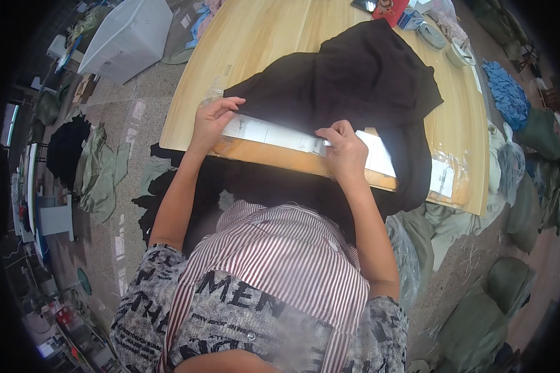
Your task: Marking specific points on black garments using a white marker and a transparent guide template.
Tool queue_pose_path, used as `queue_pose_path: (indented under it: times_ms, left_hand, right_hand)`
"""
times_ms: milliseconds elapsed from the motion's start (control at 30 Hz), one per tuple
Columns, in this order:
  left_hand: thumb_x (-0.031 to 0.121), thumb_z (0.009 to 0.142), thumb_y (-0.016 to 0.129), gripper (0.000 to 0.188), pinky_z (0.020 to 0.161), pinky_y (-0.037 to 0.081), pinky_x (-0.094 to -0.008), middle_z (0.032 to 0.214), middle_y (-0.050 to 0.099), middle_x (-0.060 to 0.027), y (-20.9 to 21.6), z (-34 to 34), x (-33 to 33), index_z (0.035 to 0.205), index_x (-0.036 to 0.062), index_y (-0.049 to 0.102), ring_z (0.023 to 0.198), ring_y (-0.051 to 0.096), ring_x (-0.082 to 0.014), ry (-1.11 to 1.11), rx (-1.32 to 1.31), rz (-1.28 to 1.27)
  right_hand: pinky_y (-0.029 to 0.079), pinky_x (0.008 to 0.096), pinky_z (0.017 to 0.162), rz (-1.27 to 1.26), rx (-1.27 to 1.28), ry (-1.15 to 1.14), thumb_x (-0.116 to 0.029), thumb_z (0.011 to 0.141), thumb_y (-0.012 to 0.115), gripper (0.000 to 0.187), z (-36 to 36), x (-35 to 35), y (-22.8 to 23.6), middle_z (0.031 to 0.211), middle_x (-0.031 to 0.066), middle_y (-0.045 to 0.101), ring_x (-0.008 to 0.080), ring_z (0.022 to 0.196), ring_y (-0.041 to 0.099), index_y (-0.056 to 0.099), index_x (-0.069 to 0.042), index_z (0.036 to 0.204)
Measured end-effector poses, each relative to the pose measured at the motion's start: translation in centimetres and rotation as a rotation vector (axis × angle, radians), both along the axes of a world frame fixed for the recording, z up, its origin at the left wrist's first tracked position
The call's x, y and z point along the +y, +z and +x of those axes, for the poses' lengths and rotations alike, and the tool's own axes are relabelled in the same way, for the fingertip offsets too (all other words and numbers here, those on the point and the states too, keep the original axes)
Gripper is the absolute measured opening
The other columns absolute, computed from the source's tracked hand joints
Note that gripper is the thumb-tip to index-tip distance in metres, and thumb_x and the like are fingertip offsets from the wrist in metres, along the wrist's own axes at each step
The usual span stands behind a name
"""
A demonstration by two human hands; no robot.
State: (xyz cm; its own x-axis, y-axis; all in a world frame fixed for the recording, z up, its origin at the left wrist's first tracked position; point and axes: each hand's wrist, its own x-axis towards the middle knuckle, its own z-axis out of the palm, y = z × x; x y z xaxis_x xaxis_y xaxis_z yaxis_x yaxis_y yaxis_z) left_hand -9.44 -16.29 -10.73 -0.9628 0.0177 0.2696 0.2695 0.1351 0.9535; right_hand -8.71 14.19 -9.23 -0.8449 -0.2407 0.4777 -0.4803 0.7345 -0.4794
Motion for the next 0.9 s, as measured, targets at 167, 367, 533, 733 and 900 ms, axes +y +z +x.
queue_pose_path:
  times_ms: [167, 367, 533, 733, 900]
  left_hand:
    - [-0.013, 0.084, 0.051, 0.016, 0.098, 0.044, -0.0306, 0.115, 0.064, -0.0141, -0.1, 1.6, -0.2, 0.093, -0.0018, 0.059, 0.112, 0.059, -0.0189, -0.02, 0.007, 0.025]
    - [-0.01, 0.082, 0.053, 0.014, 0.103, 0.041, -0.0414, 0.117, 0.064, -0.0146, 0.2, 2.3, -0.7, 0.088, -0.0006, 0.062, 0.116, 0.057, -0.03, 0.055, 0.236, -0.608]
    - [-0.01, 0.08, 0.053, 0.018, 0.103, 0.04, -0.0459, 0.114, 0.065, -0.015, 0.5, 4.3, 1.2, 0.09, 0.0006, 0.064, 0.117, 0.056, -0.0351, 0.452, 0.453, -0.797]
    - [0.014, 0.082, 0.066, 0.037, 0.107, 0.031, -0.0515, 0.132, 0.052, -0.0162, 1.6, 5.7, 11.7, 0.117, 0.0043, 0.06, 0.131, 0.042, -0.0344, 0.001, 0.3, -0.74]
    - [0.037, 0.073, 0.075, 0.067, 0.109, 0.024, -0.0556, 0.144, 0.039, -0.0162, 1.4, 6.6, 13.1, 0.13, 0.0101, 0.052, 0.137, 0.031, -0.0365, -0.058, 0.254, -0.948]
  right_hand:
    - [0.046, 0.032, 0.052, -0.004, 0.015, 0.053, 0.008, 0.061, 0.063, 0.033, 0.9, 0.2, -0.4, 0.078, 0.0007, 0.058, 0.0177, 0.061, 0.058, 0.072, -0.014, 0.082]
    - [0.045, 0.0319, 0.05, 0.076, 0.073, 0.082, 0.008, 0.059, 0.061, 0.033, 1.2, 0.7, -0.2, 0.079, 0.0006, 0.058, 0.0179, 0.059, 0.057, 0.072, -0.014, 0.082]
    - [0.047, 0.0328, 0.052, -0.001, 0.05, 0.088, 0.007, 0.06, 0.061, 0.031, 0.8, 0.6, -0.2, 0.078, 0.0017, 0.058, 0.0193, 0.06, 0.059, 0.071, -0.013, 0.082]
    - [0.049, 0.0343, 0.054, -0.007, 0.031, 0.056, 0.004, 0.061, 0.061, 0.028, 0.8, 0.4, -0.2, 0.078, 0.003, 0.059, 0.021, 0.063, 0.061, 0.071, -0.013, 0.081]
    - [0.05, 0.0353, 0.06, -0.054, -0.052, 0.073, -0.001, 0.066, 0.063, 0.023, 1.8, 1.0, 1.1, 0.083, 0.0061, 0.06, 0.0226, 0.068, 0.062, 0.071, -0.011, 0.085]
